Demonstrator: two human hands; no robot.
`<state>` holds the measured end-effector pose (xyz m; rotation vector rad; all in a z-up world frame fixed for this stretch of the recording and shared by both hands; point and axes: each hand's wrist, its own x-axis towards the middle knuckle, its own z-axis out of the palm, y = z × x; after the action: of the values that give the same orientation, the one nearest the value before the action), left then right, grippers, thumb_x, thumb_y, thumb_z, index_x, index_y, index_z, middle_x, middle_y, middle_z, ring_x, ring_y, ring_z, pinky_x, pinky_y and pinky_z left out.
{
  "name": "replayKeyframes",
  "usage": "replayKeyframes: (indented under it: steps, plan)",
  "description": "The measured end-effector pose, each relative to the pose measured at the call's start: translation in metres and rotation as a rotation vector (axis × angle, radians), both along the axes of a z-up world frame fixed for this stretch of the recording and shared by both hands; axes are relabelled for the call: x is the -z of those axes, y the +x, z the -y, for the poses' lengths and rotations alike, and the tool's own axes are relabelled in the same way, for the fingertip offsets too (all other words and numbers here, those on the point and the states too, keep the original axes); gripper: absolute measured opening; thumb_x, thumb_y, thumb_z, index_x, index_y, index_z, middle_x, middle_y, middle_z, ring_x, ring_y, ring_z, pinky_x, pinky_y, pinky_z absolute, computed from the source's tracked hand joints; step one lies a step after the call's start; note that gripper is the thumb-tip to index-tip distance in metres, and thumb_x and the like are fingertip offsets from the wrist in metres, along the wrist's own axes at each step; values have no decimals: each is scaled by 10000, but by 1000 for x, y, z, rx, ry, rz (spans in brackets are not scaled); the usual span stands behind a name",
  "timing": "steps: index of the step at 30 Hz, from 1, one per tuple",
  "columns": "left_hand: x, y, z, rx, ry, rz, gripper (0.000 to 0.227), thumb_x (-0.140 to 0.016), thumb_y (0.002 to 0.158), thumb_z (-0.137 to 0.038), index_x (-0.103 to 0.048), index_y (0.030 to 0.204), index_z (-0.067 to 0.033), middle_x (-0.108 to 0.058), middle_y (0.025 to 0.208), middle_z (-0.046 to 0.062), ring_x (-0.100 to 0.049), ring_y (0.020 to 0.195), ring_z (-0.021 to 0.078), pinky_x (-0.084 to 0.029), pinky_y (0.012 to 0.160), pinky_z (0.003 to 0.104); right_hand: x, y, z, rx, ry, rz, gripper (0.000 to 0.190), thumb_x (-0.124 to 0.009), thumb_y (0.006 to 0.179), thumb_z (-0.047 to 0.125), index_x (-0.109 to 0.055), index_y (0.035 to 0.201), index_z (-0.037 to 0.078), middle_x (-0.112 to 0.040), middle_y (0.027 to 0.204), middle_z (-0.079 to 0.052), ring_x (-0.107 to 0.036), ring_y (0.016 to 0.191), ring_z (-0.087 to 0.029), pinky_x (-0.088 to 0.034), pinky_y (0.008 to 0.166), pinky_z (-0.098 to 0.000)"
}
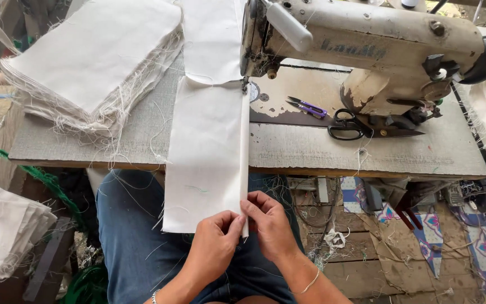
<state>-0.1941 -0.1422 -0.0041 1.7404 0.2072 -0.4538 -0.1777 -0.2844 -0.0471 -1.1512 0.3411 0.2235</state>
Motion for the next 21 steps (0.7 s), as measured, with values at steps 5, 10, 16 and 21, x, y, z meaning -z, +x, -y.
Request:
replayKeyframes:
  steps: [5,10,16,21]
  plan:
    - [13,-15,0,45,8,32,369,-622,985,-237,-659,649,-92,-504,573,-39,-375,588,79,-348,556,284,0,-12,4,-97,-63,-18,114,-705,906,83,-658,842,1,-591,621,-69,-500,494,-138,-423,444,-267]
    - [26,-25,-8,193,29,-105,443,-754,955,-328,-581,603,-119,-428,578,-56,-343,601,87,-301,569,300,3,-19,8,-101,-186,-34,285,-730,920,136,-580,684,83,-486,594,14,-389,543,-84,-290,491,-249]
    - [48,-12,-1,-232,-887,-311,461,-663,921,-368,-690,809,78,-676,763,164,-658,712,302,-572,805,441,-16,-36,0,-170,-289,-178,347,-741,944,192,-593,679,24,-563,538,-92,-507,446,-132,-324,407,-230]
    - [34,-8,9,-534,-582,-413,270,-810,807,-71,-606,647,3,-531,619,76,-519,595,213,-453,562,364,-43,-42,6,-561,-764,-186,249,-742,919,312,-700,763,123,-647,631,15,-663,631,-62,-483,621,-231]
